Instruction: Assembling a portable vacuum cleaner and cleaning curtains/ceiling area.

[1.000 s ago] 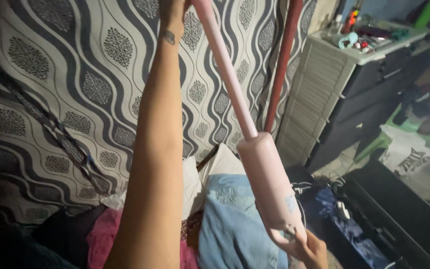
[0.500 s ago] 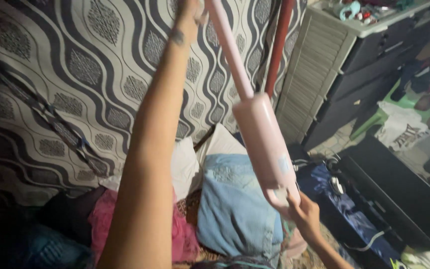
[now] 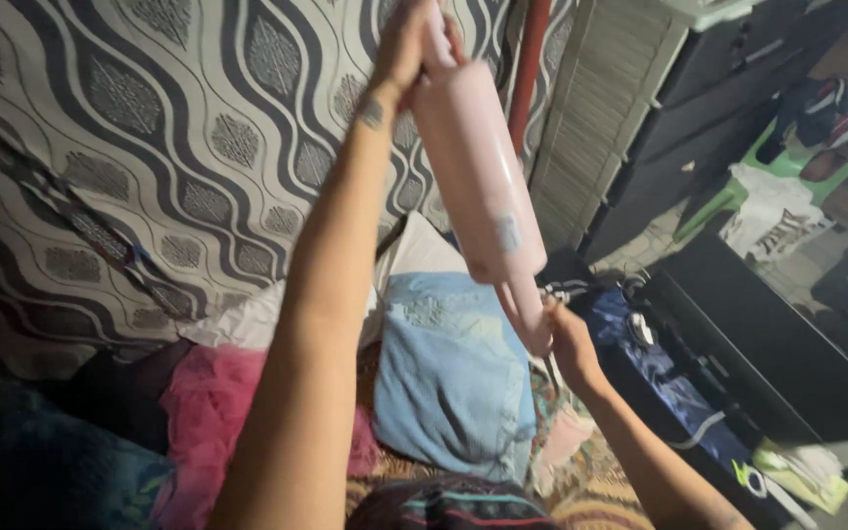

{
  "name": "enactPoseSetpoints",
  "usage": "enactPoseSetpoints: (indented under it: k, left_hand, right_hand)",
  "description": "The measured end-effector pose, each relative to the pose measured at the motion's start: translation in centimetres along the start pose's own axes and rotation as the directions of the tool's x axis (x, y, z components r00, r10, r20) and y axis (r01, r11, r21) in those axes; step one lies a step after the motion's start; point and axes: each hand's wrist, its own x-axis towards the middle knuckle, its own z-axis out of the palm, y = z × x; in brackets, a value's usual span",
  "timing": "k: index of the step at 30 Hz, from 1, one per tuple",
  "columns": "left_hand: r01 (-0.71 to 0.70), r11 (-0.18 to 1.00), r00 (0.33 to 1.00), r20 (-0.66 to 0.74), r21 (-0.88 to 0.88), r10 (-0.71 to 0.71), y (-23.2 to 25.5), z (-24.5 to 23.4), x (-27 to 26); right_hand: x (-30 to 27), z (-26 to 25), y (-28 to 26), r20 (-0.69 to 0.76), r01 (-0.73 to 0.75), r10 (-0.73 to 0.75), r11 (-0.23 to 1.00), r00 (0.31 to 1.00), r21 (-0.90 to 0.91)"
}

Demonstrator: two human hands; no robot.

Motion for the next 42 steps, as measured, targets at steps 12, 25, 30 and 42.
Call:
enactPoseSetpoints:
  k: [12, 25, 30, 42]
  left_hand:
    - [-0.024, 0.963, 0.991, 0.117, -0.270, 0.057, 3.1, 1.4, -6.3]
    - [-0.090, 0.951, 0.983, 0.128, -0.296, 0.133, 2.9, 0.3, -8.8]
    - [0.017, 0.905, 0.998, 0.060, -0.425, 0.009, 2.7, 1.6, -9.2]
    - [-0.055, 0.998, 0.981, -0.186, 0.007, 0.056, 2.3, 7.2, -9.5]
  right_hand:
    - [0.2, 6.5, -9.1, 0.086, -0.542, 0.582, 0.682, 0.809, 0.491]
    - [-6.6, 10.2, -11.8, -0.164, -0.078, 0.128, 0.957, 0.978, 0.279]
    - [-7.4, 9.4, -12.4, -0.169, -0.131, 0.175, 0.961, 0.970, 0.245]
    - [-3.1, 2.5, -9.2, -0.123, -0.237, 0.235, 0.972, 0.964, 0.002]
